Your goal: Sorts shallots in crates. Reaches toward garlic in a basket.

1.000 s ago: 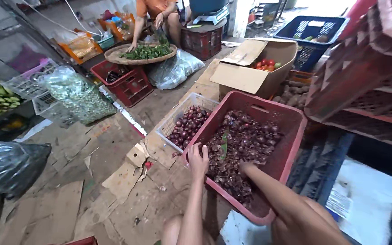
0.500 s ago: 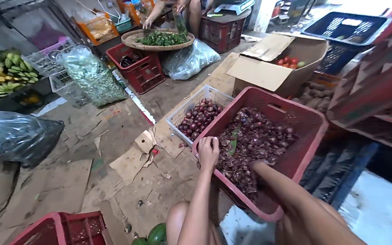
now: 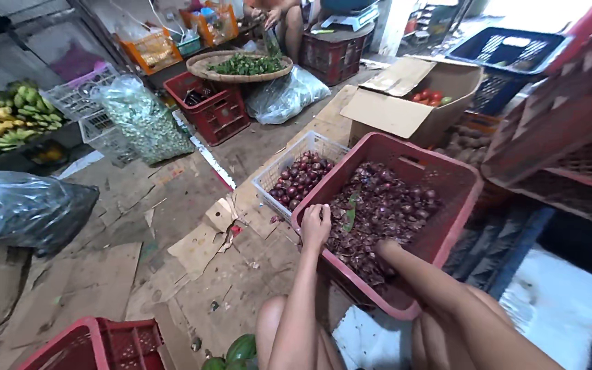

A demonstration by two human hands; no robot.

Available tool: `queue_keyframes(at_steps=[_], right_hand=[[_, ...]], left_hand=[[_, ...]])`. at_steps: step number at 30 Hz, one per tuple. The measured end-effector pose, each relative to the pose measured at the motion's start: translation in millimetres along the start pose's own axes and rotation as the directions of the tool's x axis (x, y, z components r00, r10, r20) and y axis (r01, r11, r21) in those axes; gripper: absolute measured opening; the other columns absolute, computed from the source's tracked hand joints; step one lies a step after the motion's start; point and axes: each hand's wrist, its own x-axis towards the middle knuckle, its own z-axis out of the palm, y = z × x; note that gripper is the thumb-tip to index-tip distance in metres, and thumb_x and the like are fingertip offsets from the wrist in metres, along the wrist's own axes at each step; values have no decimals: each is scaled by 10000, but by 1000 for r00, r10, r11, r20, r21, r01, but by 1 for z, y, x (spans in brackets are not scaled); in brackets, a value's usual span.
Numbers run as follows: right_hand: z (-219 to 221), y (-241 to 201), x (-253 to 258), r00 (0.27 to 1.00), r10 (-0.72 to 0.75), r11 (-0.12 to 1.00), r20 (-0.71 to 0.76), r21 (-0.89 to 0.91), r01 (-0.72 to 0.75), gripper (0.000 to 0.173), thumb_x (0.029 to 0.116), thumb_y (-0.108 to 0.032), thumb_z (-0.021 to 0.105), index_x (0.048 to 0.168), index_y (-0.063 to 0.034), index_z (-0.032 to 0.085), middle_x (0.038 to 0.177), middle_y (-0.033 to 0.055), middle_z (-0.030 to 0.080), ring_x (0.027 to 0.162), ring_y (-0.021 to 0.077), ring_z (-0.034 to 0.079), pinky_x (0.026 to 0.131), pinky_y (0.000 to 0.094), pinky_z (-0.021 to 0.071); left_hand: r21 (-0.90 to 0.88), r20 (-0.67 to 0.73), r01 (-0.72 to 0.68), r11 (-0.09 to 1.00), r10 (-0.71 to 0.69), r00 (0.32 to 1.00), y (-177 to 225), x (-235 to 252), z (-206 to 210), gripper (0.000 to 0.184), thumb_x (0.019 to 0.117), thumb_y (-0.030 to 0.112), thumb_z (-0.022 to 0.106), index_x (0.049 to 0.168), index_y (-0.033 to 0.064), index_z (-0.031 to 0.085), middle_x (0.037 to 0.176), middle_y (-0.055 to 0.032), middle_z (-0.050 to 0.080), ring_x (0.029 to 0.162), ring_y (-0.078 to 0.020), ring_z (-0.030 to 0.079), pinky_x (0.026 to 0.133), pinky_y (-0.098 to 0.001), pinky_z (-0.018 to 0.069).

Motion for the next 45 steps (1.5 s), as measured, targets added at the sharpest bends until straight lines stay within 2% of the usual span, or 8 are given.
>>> queue_keyframes(at_steps=[4,8,14,23,29,33,36,45], right_hand=[[-73,12,-33,985,-171,974,8,149,168,624,795,-403,839,1200,44,681,1245,290,648,1184,457,623,962,676,490],[-105,19,-81,909,-290,544,-298,730,413,638,765,-385,881,1243,-34,647,1142,199,687,1035,326,688,929,566,559],[-89,-19,-149,708,-34,495,-706,603,625,405,972,-359,681,1269,-87,718,1229,148,702,1172,251,661,1062,445,503],[-100,0,-127,773,137,223,-620,779,586,462,891,-166,776,1324,-70,647,1176,119,716,924,184,732,815,393,624],[-112,18,-126,824,197,251,-531,840,481,604,903,-548,644,1428,-255,597,1487,274,441,1329,425,458,1037,587,434],[-109,22,-117,808,74,229,-585,798,557,469,1129,-381,298,1503,-191,507,1205,134,682,1017,230,678,908,450,547],[-102,6,-121,846,-60,130,-530,836,533,632,1063,-373,542,1575,-85,309,1159,193,687,948,244,703,869,442,578],[-102,-16,-121,904,-106,96,-413,901,423,670,1074,-614,293,1553,-151,357,1214,171,627,880,244,649,736,427,549]], left_hand=[[-38,232,5,999,4,973,8,0,11,381,1054,285,474,1277,45,669,1242,-159,678,1191,-248,644,1056,-423,500],[-424,676,658,622,-266,687,50,-17,22,687,1073,605,285,1580,145,343,1490,-190,505,1285,-341,570,1006,-568,506],[-625,730,774,105,-275,626,56,-22,16,439,1063,491,444,1198,107,610,953,-95,660,820,-236,665,718,-433,586],[-614,706,719,327,-181,685,61,-31,19,520,1064,328,547,1530,148,401,1118,-93,645,839,-159,655,714,-302,572],[-763,571,630,142,-309,761,47,-18,8,371,1063,368,476,1140,56,663,893,-91,667,663,-173,625,594,-322,557],[-701,415,522,486,-318,852,40,-19,20,263,999,233,666,1199,65,694,977,-70,683,678,-111,594,583,-260,504],[-550,297,270,790,-117,948,38,-21,31,408,902,222,785,1293,127,714,1378,-91,622,1233,-158,602,1019,-338,523],[-638,213,276,719,-181,960,39,-29,38,168,903,157,773,1019,35,765,1312,-130,640,1219,-185,601,1016,-348,522]])
